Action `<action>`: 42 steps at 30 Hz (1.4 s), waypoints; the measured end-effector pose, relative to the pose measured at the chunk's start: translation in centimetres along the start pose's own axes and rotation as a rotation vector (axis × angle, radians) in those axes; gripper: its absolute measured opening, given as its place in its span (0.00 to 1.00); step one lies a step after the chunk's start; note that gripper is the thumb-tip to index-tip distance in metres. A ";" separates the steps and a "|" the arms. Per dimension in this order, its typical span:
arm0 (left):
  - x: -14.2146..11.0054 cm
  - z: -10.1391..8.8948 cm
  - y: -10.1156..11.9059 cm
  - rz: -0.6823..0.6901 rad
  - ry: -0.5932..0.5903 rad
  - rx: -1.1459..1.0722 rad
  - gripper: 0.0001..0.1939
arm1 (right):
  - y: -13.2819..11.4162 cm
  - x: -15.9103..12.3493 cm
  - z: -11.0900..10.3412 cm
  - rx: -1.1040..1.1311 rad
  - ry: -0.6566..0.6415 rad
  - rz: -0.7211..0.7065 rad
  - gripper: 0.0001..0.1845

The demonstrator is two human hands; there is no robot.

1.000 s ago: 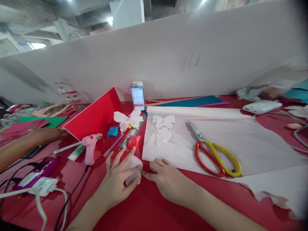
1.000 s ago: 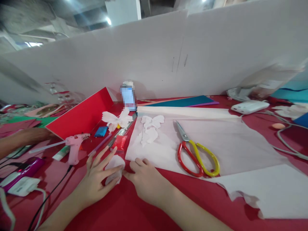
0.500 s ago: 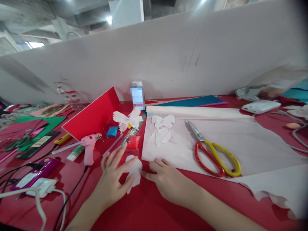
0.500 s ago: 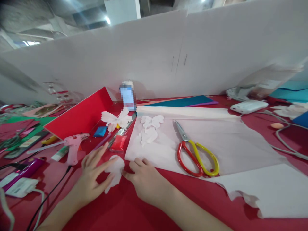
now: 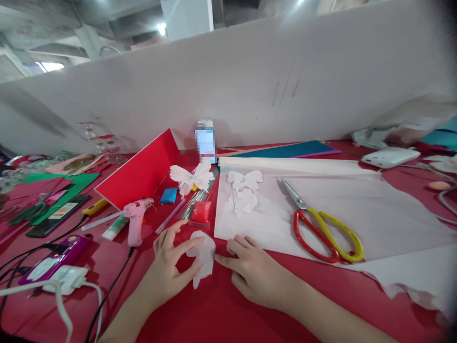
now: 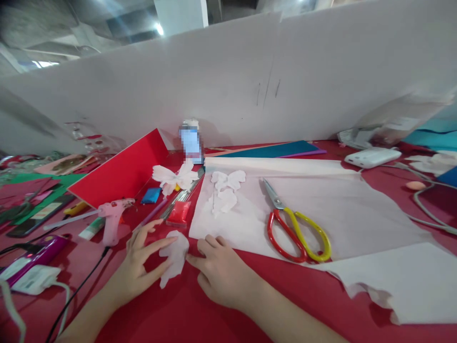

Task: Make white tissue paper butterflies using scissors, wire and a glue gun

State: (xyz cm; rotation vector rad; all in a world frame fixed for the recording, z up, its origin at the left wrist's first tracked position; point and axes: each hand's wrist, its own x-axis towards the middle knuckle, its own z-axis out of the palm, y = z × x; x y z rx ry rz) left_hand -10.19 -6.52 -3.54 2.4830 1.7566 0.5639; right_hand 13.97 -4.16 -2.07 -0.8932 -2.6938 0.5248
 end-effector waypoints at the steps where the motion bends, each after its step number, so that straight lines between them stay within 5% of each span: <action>1: 0.0 0.0 0.2 0.018 -0.027 0.003 0.20 | 0.0 0.0 0.1 0.007 0.007 0.001 0.26; 18: 0.2 -0.2 0.8 0.048 -0.087 0.011 0.21 | 0.5 -0.2 0.4 0.071 0.089 -0.018 0.27; 30: 0.2 -0.4 1.1 0.132 -0.098 0.083 0.21 | 0.8 -0.1 1.8 -0.171 0.271 -0.249 0.18; 42: 0.2 -0.4 1.2 0.181 -0.112 0.129 0.21 | 0.8 -0.1 2.0 -0.219 0.263 -0.217 0.17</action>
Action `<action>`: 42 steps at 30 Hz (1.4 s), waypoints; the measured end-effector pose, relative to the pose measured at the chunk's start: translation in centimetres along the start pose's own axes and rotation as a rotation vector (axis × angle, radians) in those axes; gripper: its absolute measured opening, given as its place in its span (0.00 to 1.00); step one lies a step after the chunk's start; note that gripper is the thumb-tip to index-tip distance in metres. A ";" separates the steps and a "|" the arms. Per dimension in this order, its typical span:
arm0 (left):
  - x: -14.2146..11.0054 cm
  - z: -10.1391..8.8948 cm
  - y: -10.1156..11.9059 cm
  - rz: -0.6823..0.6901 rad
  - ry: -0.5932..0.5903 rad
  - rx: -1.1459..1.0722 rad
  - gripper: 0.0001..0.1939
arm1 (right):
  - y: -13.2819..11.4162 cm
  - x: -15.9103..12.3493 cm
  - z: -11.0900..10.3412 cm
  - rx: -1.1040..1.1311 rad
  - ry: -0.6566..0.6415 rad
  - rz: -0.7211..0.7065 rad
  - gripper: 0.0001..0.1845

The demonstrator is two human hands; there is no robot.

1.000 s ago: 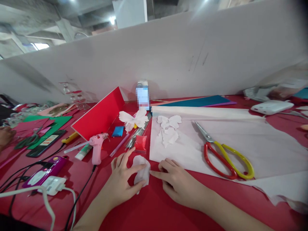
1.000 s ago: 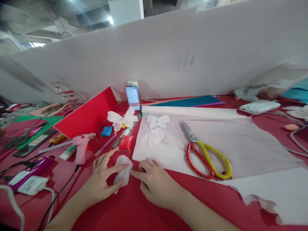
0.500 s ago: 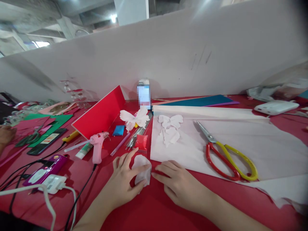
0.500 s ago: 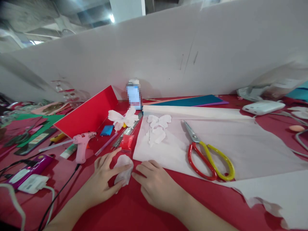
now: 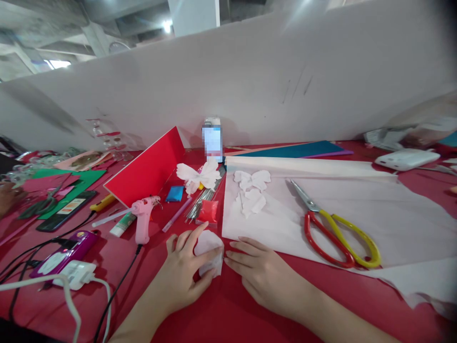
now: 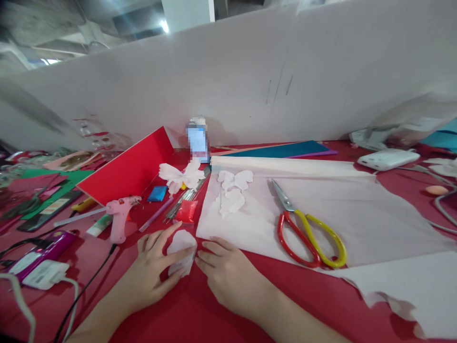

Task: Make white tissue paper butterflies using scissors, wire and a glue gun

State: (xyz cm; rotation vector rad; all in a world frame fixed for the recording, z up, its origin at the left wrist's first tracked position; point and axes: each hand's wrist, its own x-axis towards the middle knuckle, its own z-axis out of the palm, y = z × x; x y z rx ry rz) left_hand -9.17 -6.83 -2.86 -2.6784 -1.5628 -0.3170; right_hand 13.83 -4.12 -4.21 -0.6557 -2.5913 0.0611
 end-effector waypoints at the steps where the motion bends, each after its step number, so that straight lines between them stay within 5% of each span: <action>1: 0.0 -0.1 0.0 0.008 0.000 0.001 0.21 | 0.0 0.0 0.0 0.001 -0.006 0.008 0.17; 22: -0.5 -0.2 -0.1 0.079 0.125 0.049 0.19 | -0.3 0.4 -0.8 0.108 -0.058 0.098 0.21; 30: -0.5 0.5 -1.0 -0.106 0.105 0.031 0.24 | -0.3 0.9 -1.4 0.100 -0.175 0.113 0.25; 42: -0.8 1.0 -1.3 -0.210 0.003 0.036 0.33 | -0.1 1.0 -1.7 0.152 -0.239 0.144 0.26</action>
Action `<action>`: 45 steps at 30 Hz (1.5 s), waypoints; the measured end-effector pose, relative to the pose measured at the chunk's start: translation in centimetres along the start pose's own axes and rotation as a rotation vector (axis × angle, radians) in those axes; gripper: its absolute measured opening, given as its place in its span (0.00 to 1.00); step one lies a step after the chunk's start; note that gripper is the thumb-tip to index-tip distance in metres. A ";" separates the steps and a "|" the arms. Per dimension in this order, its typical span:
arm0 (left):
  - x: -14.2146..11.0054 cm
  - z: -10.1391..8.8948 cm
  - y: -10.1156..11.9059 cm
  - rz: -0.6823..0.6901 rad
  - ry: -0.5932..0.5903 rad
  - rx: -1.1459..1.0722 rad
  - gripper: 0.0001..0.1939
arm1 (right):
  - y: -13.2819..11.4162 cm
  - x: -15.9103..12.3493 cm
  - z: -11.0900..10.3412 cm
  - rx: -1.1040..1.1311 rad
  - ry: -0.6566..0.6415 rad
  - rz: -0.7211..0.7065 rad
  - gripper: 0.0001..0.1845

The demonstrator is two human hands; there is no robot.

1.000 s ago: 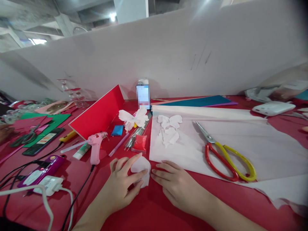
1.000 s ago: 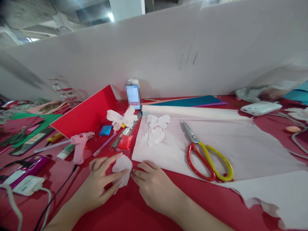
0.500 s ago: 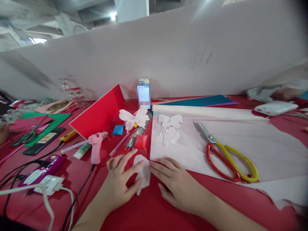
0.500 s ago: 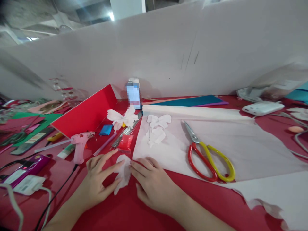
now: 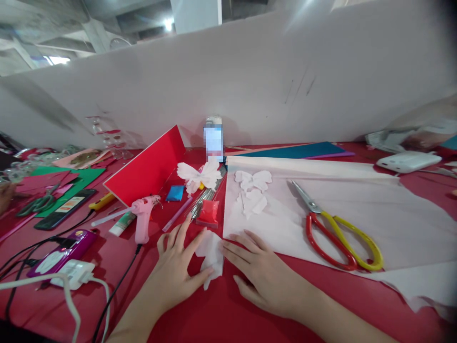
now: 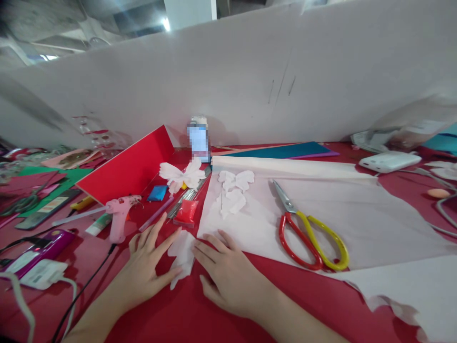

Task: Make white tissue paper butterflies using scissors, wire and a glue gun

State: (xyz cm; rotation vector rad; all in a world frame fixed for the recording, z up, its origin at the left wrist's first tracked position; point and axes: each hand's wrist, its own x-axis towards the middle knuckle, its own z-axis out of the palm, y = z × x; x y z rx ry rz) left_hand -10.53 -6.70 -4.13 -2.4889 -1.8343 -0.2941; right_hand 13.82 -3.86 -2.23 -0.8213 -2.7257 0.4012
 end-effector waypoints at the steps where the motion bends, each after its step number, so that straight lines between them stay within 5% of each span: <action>1: 0.0 0.1 0.0 -0.005 0.004 0.005 0.34 | 0.0 0.0 0.0 0.003 -0.004 0.000 0.26; 14: -0.3 0.2 -0.1 -0.039 0.092 -0.007 0.43 | 0.0 -0.2 0.1 -0.003 0.031 0.000 0.24; 23: -0.3 -1.1 0.4 0.158 -0.001 -0.035 0.27 | -0.1 -0.2 -0.2 0.007 -0.025 -0.005 0.25; 45: 0.1 -0.9 0.8 0.132 -0.053 -0.010 0.27 | -0.2 -0.2 -0.1 -0.079 -0.076 0.029 0.28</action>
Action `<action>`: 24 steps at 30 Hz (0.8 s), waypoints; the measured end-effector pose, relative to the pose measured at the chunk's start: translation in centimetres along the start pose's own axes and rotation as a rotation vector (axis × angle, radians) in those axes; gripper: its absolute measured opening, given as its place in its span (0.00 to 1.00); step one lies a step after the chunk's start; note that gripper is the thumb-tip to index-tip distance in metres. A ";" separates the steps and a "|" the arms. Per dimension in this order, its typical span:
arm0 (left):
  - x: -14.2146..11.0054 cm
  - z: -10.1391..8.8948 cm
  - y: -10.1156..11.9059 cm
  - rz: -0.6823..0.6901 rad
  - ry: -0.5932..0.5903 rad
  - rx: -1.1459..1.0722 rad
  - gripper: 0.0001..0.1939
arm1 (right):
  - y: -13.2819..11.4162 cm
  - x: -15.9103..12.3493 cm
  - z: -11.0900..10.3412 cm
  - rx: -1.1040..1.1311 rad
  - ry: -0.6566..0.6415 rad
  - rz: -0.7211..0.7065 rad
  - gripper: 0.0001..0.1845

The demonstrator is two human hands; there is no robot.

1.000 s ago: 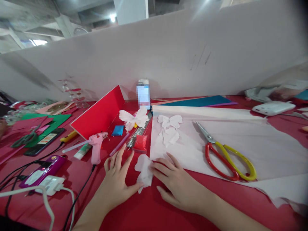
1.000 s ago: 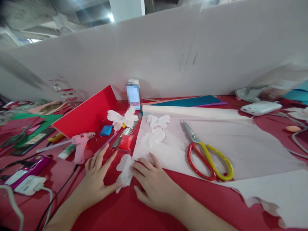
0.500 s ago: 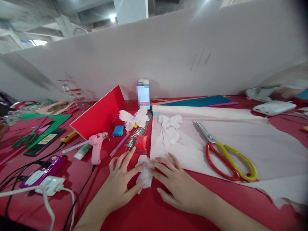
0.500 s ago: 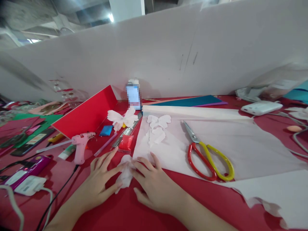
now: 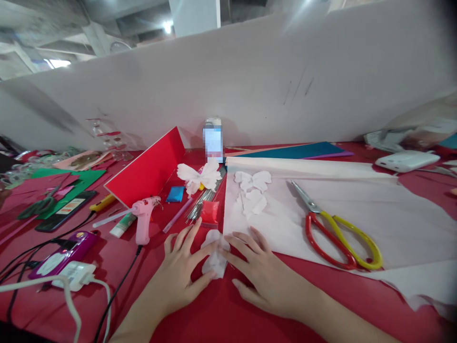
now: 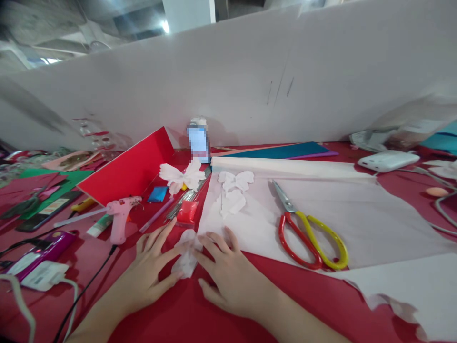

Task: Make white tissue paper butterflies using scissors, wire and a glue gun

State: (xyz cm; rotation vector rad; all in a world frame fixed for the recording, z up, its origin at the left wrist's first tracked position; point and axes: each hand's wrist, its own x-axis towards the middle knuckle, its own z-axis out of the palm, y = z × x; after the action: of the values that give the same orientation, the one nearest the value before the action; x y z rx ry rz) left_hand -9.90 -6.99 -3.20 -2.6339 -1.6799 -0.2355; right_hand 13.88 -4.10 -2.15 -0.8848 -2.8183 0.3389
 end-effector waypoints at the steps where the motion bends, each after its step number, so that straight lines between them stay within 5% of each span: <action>1: 0.0 0.0 0.0 -0.001 -0.001 0.002 0.27 | 0.0 0.0 0.1 0.001 0.008 0.000 0.28; 24: 0.4 0.3 -0.2 -0.077 -0.038 -0.012 0.34 | -0.1 0.2 -0.1 -0.006 -0.003 0.010 0.30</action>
State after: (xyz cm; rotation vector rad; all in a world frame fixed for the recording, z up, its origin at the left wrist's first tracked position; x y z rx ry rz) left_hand -9.83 -6.53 -3.48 -2.6014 -1.7996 -0.1986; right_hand 13.72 -4.08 -2.02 -0.9006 -2.8202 0.3330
